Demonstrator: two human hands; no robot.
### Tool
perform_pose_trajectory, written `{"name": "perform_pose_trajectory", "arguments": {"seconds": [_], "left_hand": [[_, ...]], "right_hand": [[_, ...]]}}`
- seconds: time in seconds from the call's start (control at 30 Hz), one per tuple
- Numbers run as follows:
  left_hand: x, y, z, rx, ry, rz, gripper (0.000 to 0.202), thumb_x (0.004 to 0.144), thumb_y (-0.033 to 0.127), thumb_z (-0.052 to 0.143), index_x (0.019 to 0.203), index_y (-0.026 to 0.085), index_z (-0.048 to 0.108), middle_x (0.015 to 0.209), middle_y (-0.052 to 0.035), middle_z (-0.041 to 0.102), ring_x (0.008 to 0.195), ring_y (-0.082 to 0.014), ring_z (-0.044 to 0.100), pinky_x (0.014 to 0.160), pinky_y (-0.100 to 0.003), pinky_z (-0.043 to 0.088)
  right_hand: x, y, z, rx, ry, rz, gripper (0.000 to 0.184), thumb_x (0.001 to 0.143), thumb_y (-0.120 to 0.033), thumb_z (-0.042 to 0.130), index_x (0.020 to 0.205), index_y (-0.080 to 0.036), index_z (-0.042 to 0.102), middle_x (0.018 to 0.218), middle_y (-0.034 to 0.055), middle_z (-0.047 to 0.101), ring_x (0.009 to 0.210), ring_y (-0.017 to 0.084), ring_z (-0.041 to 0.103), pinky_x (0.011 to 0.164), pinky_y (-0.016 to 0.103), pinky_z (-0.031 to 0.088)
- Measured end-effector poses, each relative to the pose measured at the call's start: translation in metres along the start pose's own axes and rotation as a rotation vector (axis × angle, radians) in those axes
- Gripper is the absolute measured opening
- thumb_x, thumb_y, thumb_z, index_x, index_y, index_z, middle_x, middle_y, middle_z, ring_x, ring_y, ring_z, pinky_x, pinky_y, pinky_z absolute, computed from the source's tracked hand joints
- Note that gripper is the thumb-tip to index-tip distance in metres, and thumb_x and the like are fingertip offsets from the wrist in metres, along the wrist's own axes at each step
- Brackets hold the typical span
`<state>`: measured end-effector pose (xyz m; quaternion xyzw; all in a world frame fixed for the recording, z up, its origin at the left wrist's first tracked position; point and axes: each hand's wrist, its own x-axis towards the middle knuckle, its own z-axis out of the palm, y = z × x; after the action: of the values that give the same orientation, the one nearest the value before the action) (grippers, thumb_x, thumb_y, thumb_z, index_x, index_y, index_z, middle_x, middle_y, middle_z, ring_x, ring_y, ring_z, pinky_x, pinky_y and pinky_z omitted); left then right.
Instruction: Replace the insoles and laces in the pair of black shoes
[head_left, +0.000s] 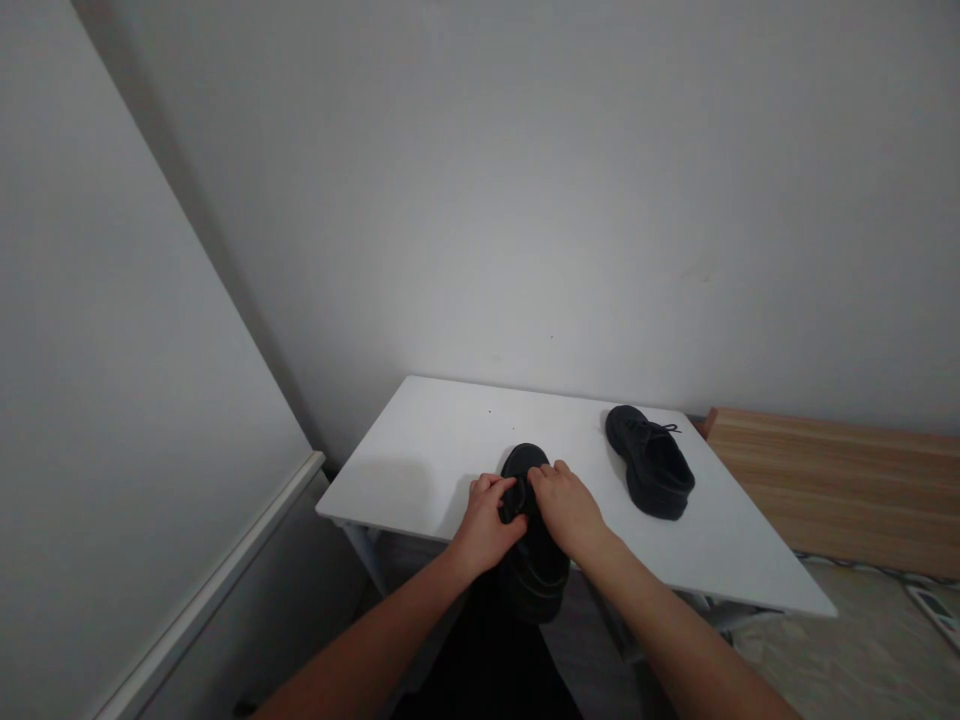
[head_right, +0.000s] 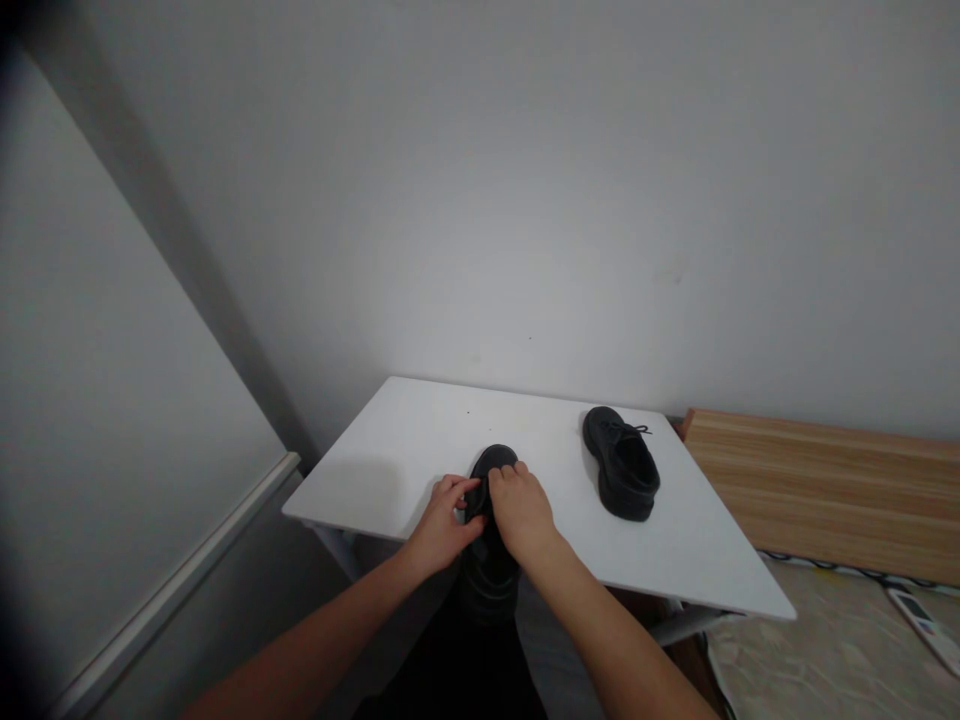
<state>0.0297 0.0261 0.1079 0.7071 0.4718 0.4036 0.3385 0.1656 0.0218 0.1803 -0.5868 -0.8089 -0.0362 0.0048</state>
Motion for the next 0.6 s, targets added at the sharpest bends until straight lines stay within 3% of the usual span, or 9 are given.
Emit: {"name": "perform_pose_trajectory", "arguments": {"seconds": [0.27, 0.43, 0.6], "left_hand": [[0.001, -0.005, 0.005, -0.096, 0.004, -0.088, 0.047, 0.064, 0.01, 0.059, 0.111, 0.017, 0.055, 0.106, -0.0077, 0.048, 0.102, -0.0185, 0.047, 0.084, -0.031, 0.046], [0.0, -0.012, 0.012, -0.163, 0.032, -0.118, 0.05, 0.063, 0.008, 0.058, 0.113, 0.015, 0.055, 0.108, -0.0084, 0.049, 0.104, -0.0187, 0.049, 0.086, -0.032, 0.045], [-0.002, -0.008, 0.007, -0.144, -0.004, -0.123, 0.051, 0.064, 0.013, 0.063, 0.114, 0.015, 0.056, 0.112, -0.01, 0.05, 0.107, -0.0198, 0.048, 0.086, -0.032, 0.045]], "right_hand": [[0.01, 0.0, 0.002, 0.057, 0.029, 0.106, 0.024, 0.086, -0.013, 0.041, 0.085, -0.02, 0.064, 0.098, 0.0102, 0.057, 0.095, 0.022, 0.049, 0.069, 0.029, 0.041], [0.013, 0.0, 0.007, 0.089, -0.022, 0.144, 0.026, 0.087, -0.017, 0.039, 0.087, -0.021, 0.065, 0.094, 0.0091, 0.058, 0.095, 0.022, 0.05, 0.066, 0.028, 0.04], [0.009, -0.002, 0.013, 0.052, 0.038, 0.118, 0.024, 0.087, -0.016, 0.038, 0.088, -0.017, 0.061, 0.092, 0.0102, 0.058, 0.092, 0.023, 0.049, 0.069, 0.03, 0.04]]}}
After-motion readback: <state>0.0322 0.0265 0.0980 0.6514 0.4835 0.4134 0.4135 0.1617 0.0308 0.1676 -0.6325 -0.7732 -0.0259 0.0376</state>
